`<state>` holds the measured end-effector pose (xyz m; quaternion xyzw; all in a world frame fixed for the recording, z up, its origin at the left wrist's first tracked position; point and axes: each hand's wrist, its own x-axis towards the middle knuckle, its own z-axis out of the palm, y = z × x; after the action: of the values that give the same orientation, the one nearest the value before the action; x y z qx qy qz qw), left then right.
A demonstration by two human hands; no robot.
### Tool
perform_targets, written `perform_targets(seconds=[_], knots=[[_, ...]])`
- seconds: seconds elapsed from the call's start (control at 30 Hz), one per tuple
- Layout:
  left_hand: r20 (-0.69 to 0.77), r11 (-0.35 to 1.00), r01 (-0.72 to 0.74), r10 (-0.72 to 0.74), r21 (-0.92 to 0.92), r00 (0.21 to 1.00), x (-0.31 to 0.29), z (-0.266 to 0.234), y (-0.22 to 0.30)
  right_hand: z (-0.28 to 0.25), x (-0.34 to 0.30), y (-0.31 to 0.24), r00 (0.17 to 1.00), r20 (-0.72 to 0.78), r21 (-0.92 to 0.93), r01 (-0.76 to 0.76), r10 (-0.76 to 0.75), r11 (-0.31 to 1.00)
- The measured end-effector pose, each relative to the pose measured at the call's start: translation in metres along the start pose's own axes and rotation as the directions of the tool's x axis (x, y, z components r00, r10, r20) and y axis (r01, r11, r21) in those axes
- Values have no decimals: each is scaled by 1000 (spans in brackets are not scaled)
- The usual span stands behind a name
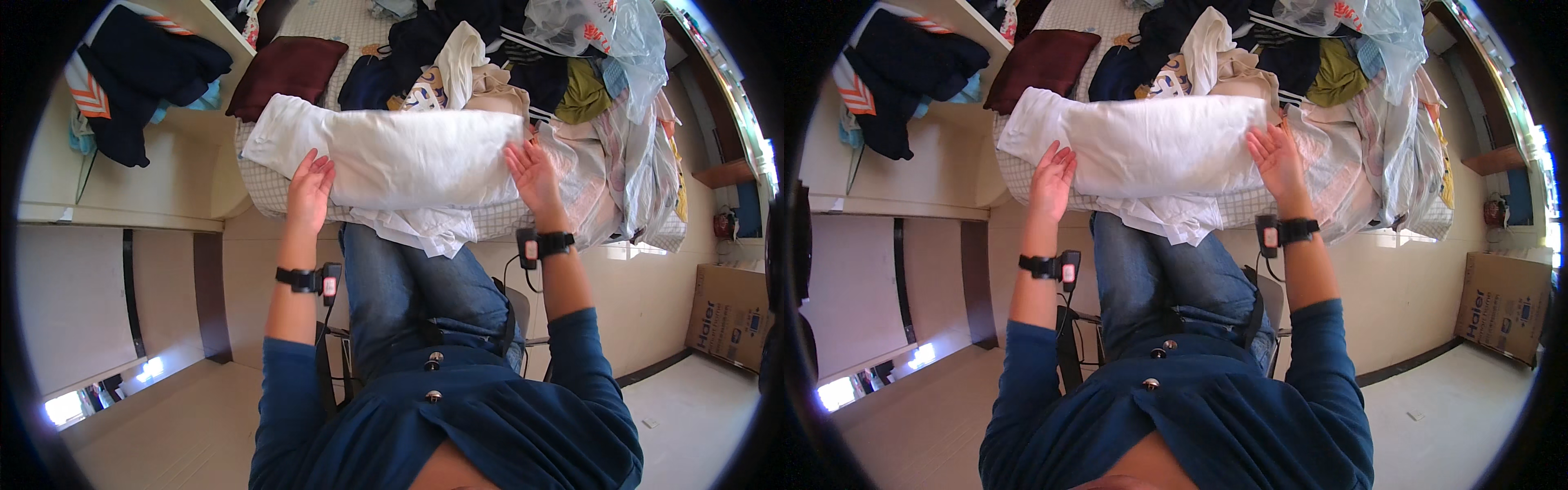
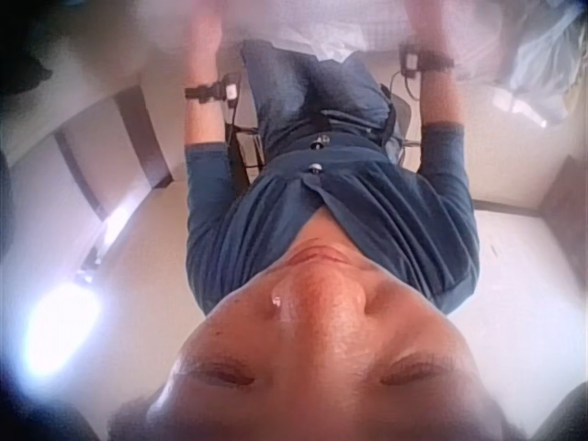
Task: The person folds multiple garments one by one on a bed, including a white cloth, maroon shorts, a white polo shirt, a white and navy raglan shirt, and a white t-shirt with a graphic. Each item is smoothed, folded, and placed on a growing stack.
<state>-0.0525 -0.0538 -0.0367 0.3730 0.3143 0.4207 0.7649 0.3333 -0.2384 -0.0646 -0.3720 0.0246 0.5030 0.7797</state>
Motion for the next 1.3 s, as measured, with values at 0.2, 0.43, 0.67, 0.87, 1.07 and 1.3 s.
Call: perform_targets(seconds=[0.2,0.43,0.67,0.87,1.07,1.3], knots=[[-259,799,134,28,587,965,12,-1,-37,-6,12,36,899,41,-782,300,-436,546],[-440,708,409,-154,576,885,19,1,-36,-18,-1,45,962,-226,-695,-50,-151,718],[-339,881,406,-314,244,887,-33,-6,-55,-37,-26,82,866,-461,-12,-225,194,974],[-316,839,506,-434,201,844,-63,-11,-74,18,-80,145,640,518,-835,522,-568,-173],[-173,946,253,-220,202,960,-71,38,-54,48,-55,159,646,758,-650,760,86,22],[439,932,-180,26,315,898,-47,144,-64,6,-68,130,931,356,-85,123,-85,989]])
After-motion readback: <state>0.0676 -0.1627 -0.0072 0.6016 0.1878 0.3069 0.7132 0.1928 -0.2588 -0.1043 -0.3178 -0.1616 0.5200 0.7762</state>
